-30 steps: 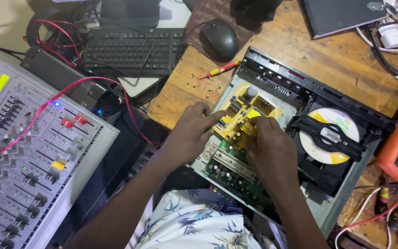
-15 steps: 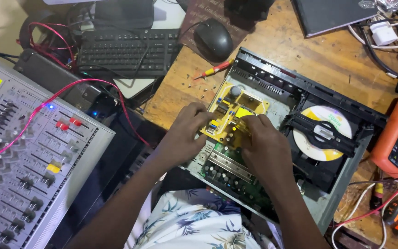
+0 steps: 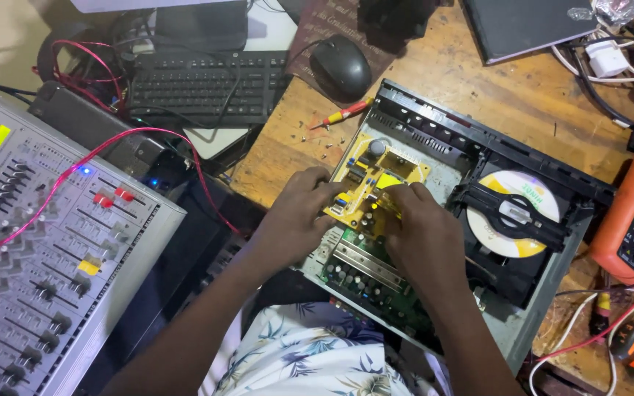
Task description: Removing a power supply circuit board from an electronic device using a screwdriver.
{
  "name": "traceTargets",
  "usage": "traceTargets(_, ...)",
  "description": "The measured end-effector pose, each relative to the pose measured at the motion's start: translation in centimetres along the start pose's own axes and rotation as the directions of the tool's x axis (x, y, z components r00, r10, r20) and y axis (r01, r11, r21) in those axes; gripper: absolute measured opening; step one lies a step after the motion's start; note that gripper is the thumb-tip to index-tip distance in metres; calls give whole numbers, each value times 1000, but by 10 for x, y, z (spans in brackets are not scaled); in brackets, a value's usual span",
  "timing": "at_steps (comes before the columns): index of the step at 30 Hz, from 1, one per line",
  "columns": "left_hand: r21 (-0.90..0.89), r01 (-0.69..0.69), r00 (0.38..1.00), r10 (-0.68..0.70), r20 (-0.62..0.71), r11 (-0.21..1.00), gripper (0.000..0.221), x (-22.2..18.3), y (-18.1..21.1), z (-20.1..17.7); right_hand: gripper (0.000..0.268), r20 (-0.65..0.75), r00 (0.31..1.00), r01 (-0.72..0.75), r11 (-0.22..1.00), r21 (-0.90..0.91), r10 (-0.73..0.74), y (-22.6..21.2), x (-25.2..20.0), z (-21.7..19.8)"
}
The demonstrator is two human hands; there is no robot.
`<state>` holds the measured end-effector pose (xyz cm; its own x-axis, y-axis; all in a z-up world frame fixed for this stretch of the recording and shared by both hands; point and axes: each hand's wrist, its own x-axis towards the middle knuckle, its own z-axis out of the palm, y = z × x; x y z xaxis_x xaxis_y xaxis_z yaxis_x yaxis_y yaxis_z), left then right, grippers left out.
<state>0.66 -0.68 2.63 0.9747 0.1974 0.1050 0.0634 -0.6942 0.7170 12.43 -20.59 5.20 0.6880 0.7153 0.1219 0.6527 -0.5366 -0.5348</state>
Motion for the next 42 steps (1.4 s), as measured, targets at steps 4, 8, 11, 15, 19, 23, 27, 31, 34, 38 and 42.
traceTargets(4, 52, -28, 999, 27, 23, 998, 58, 1, -3, -11, 35, -11, 1000, 23, 1000, 6, -23, -6, -1, -14)
traceTargets(8, -107, 163, 984, -169, -50, 981, 33, 15, -10, -42, 44, 143, 957, -262, 964, 42, 253, -40, -11, -58)
traceTargets(11, 29, 253, 937, -237, -258, 967, 27, 42, -56, -28, 40, 86, 856, -515, 828, 221, 509, -75, -24, -91)
traceTargets(15, 102, 179, 940, -140, -312, 979, 14, 56, -60, -22, 28, -168, 860, -368, 814, 450, 482, -70, -59, -101)
traceTargets(19, 231, 13, 946, 63, -317, 973, 10, 62, -66, -17, 28, -198, 811, -381, 754, 535, 550, -42, -70, -101)
traceTargets(23, 120, 125, 948, -82, -309, 985, 18, 60, -45, -18, 34, -272, 770, -242, 660, 711, 577, -18, -72, -100)
traceTargets(27, -255, 263, 965, -260, 45, 931, 6, 60, 43, -25, 36, -241, 784, -92, 490, 867, 573, -8, -62, -107)
traceTargets(31, -474, 360, 901, -167, 401, 804, 13, 63, 83, -10, 29, -278, 787, 55, 386, 921, 551, 4, -52, -96)
traceTargets(34, -667, 416, 882, -97, 461, 618, 13, 69, 76, 13, 22, -296, 775, 107, 346, 932, 558, 9, -51, -89)
traceTargets(38, -752, 507, 851, -108, 513, 421, 9, 72, 78, 12, 17, -321, 761, 168, 306, 937, 564, 17, -56, -88)
traceTargets(42, -739, 528, 841, -137, 523, 420, 9, 74, 77, 13, 16, -300, 768, 154, 291, 944, 565, 20, -56, -88)
